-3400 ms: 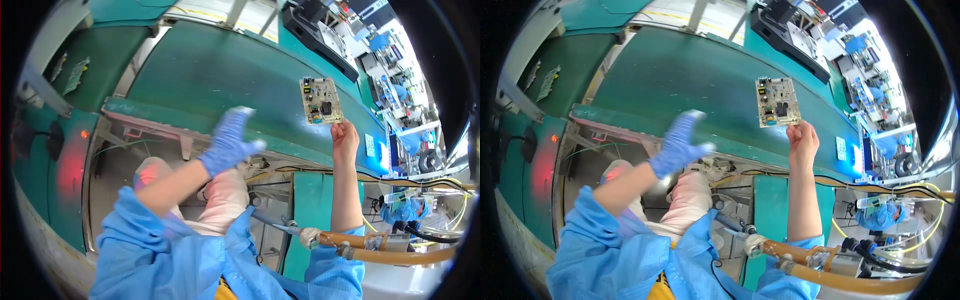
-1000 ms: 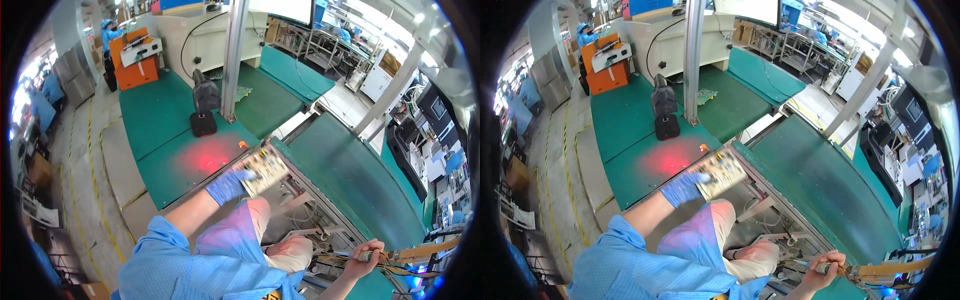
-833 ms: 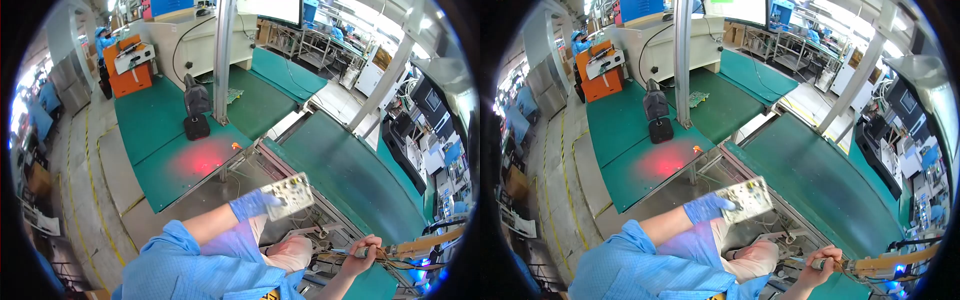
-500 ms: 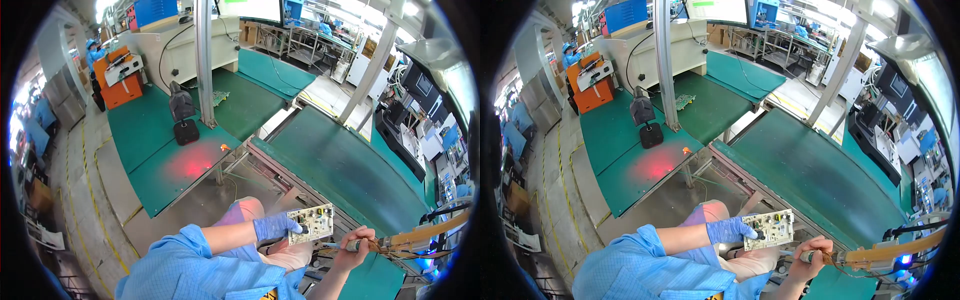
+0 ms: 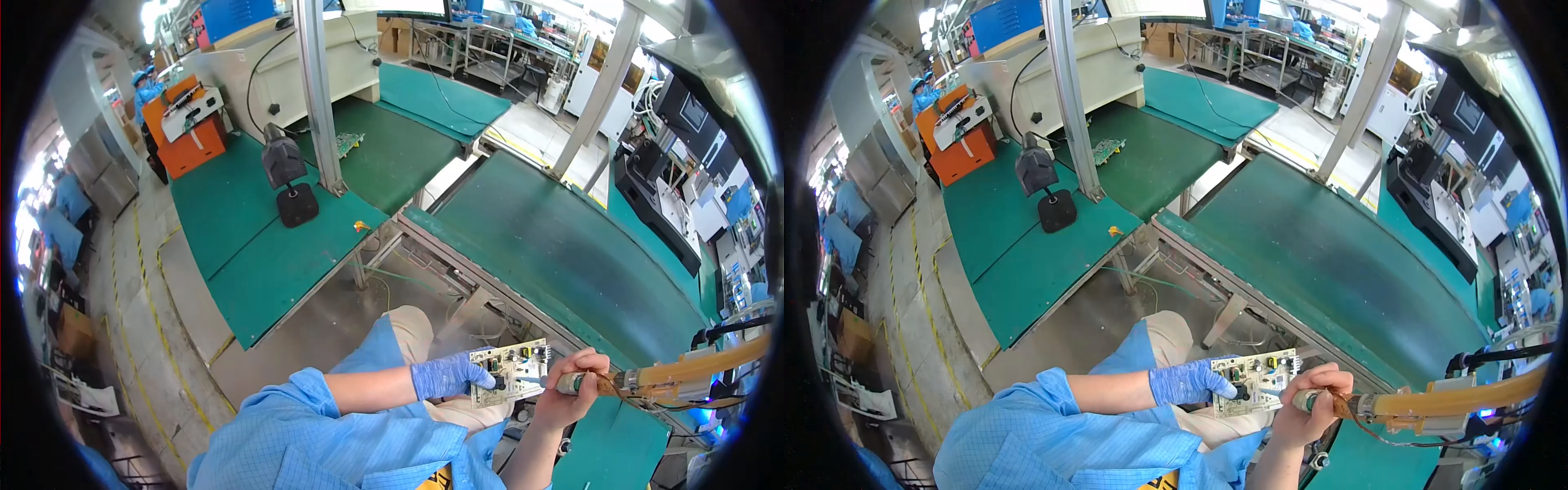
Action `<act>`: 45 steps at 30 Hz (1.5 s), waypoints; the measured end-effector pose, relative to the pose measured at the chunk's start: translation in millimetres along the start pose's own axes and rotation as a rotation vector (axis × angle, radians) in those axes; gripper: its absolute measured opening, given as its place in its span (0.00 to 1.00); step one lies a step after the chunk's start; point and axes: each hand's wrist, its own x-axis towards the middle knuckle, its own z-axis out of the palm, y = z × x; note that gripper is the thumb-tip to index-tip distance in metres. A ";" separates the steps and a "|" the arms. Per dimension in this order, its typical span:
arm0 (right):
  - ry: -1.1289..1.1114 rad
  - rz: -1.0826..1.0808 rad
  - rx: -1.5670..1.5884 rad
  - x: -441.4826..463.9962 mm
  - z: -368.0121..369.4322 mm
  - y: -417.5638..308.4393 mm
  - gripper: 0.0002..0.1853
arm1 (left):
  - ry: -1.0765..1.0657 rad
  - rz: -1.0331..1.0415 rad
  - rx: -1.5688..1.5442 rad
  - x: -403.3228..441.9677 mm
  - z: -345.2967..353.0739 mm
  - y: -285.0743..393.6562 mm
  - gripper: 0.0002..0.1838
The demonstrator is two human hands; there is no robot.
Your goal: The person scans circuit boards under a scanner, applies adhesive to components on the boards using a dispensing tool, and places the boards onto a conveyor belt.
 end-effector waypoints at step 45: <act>-0.041 0.011 0.067 -3.0 -10.6 5.6 0.17 | 0.084 -0.037 0.259 -30.1 26.9 -8.4 0.33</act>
